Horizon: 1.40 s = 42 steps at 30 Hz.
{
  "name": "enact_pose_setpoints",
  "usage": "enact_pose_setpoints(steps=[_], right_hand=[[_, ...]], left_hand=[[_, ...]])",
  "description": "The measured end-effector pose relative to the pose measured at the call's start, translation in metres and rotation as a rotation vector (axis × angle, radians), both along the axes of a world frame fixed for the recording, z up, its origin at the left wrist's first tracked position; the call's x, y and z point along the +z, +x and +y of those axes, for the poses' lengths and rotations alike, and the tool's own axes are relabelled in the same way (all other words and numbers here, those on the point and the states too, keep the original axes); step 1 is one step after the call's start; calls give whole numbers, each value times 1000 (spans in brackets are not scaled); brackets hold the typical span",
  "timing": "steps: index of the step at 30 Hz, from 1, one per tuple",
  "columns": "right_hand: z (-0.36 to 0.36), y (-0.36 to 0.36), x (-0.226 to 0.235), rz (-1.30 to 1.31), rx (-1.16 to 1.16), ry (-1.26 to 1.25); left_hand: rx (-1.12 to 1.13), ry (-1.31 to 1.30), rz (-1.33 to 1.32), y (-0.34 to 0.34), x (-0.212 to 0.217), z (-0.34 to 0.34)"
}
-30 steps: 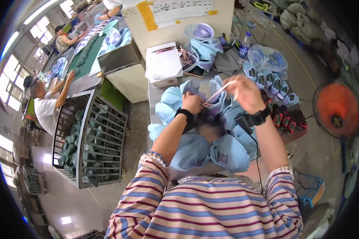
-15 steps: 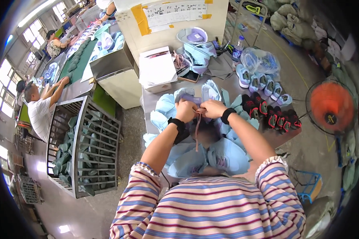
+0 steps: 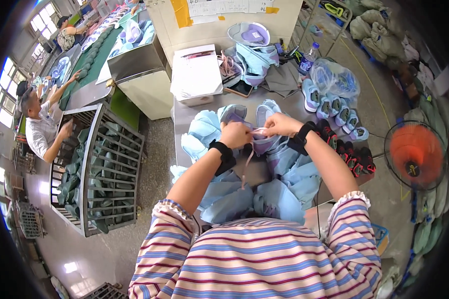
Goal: Gathers shoe uppers from a bag, organizes them on a table, laces them together into bundles, and delivers them to a workstation.
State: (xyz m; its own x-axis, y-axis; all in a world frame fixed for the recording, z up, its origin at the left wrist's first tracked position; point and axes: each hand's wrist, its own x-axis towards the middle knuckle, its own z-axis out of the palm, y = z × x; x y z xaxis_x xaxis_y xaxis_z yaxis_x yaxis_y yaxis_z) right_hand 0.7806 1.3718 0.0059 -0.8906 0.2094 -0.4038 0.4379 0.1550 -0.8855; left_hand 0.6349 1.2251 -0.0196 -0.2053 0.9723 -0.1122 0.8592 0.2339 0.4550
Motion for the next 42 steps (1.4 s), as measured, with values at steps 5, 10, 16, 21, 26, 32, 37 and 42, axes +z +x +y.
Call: enact_pose_setpoints(steps=[5, 10, 16, 21, 26, 32, 37, 42], right_hand=[[13, 7, 1, -60, 158, 340], [0, 5, -5, 101, -73, 35], [-6, 2, -24, 153, -223, 215], [-7, 2, -25, 263, -213, 102], [27, 36, 115, 887, -579, -474], [47, 88, 207, 1176, -493, -173], [-15, 29, 67, 357, -190, 571], [-74, -12, -30, -161, 171, 1304]], left_hand=[[56, 114, -292, -16, -4, -6], [197, 173, -248, -9, -4, -2], [452, 427, -656, -19, -19, 3], [313, 347, -373, -24, -22, -2], [-21, -56, 287, 8, -17, -10], [-88, -68, 449, 10, -31, -10], [-73, 96, -130, -3, -16, -1], [-90, 292, 131, -7, -15, -8]])
